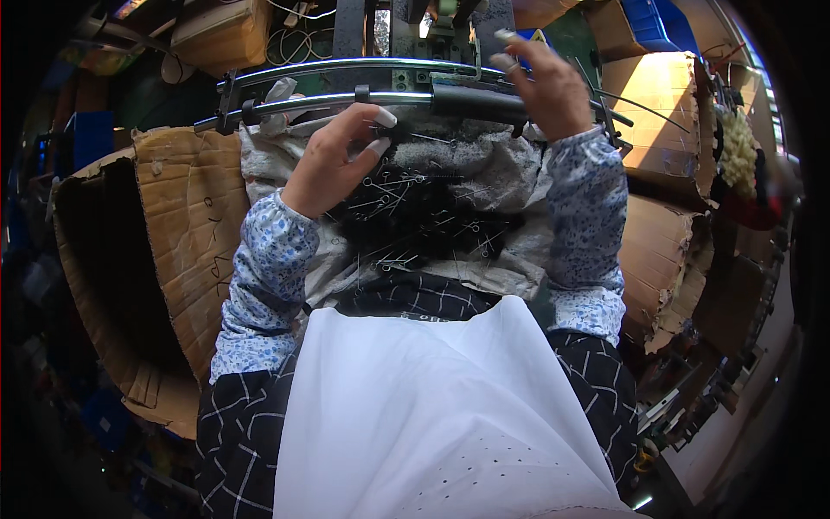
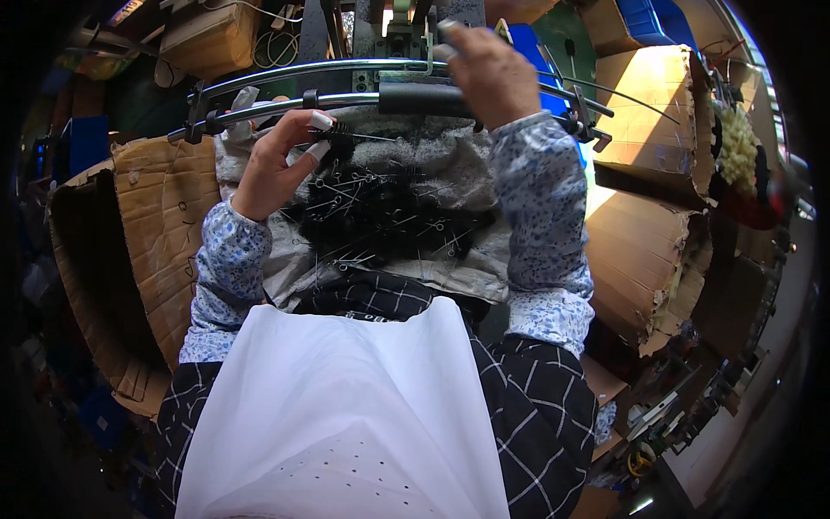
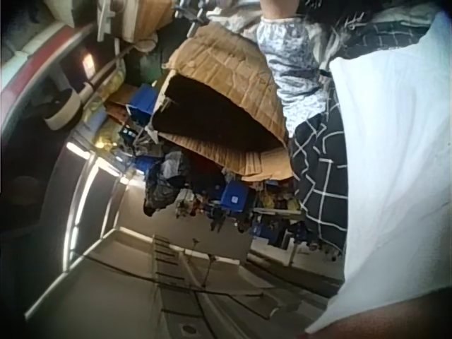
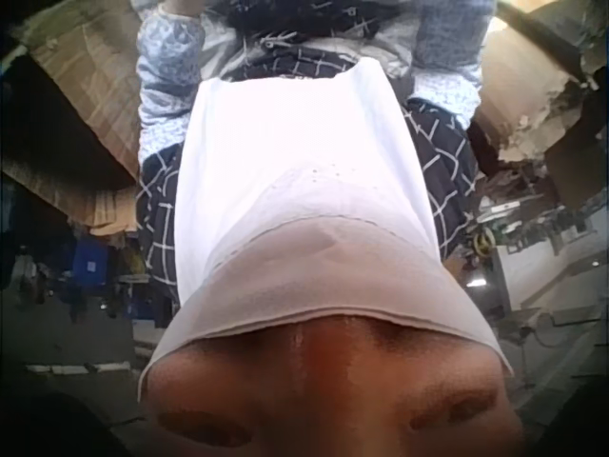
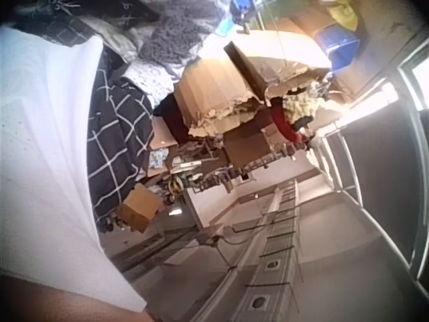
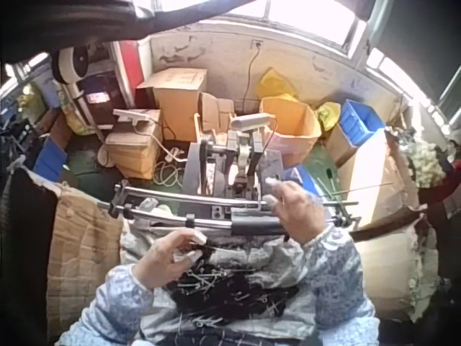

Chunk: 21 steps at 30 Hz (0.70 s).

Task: The person assembles small black plastic components by hand on a workbench using an assembly fixture.

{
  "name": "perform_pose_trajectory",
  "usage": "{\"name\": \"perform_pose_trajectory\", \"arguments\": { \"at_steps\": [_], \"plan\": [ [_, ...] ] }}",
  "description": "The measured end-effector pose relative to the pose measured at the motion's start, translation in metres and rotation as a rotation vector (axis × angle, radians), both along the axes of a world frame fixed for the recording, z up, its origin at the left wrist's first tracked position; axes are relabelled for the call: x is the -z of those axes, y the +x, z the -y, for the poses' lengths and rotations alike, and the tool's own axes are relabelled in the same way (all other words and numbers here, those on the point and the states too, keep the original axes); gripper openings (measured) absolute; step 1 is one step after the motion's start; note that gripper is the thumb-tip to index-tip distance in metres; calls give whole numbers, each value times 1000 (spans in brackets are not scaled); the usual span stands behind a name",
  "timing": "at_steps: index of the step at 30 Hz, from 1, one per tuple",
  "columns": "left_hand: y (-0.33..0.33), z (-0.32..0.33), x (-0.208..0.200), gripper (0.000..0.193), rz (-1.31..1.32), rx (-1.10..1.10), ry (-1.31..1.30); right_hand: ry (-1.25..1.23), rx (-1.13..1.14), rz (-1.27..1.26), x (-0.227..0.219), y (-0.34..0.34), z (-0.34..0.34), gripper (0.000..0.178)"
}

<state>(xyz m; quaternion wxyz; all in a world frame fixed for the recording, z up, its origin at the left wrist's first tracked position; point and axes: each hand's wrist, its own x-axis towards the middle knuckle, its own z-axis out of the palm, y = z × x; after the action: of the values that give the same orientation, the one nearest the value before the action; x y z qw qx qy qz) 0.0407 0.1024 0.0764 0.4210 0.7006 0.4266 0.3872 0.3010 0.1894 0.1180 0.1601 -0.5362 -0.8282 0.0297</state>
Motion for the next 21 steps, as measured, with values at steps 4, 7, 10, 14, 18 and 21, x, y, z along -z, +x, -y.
{"name": "perform_pose_trajectory", "arguments": {
  "at_steps": [4, 7, 10, 14, 18, 21],
  "plan": [
    [25, -4, -2, 31, -43, -20, 166, -368, -177, -138, -1, -70, 67, 26],
    [21, 2, 4, 34, 51, -90, 34, -454, -218, -349, 7, -66, 60, 27],
    [17, 5, 9, 34, 135, -136, 30, -613, -185, -381, 10, -72, 62, 26],
    [4, 5, -6, 32, 57, -132, -77, -240, -170, -471, 21, -55, 36, 22],
    [-12, -6, 18, 29, -303, 60, -148, 315, 312, 279, 44, -7, -30, 22],
    [-8, -21, 21, 32, -420, 115, -275, 330, 283, 395, 57, -4, -45, 22]
  ]
}}
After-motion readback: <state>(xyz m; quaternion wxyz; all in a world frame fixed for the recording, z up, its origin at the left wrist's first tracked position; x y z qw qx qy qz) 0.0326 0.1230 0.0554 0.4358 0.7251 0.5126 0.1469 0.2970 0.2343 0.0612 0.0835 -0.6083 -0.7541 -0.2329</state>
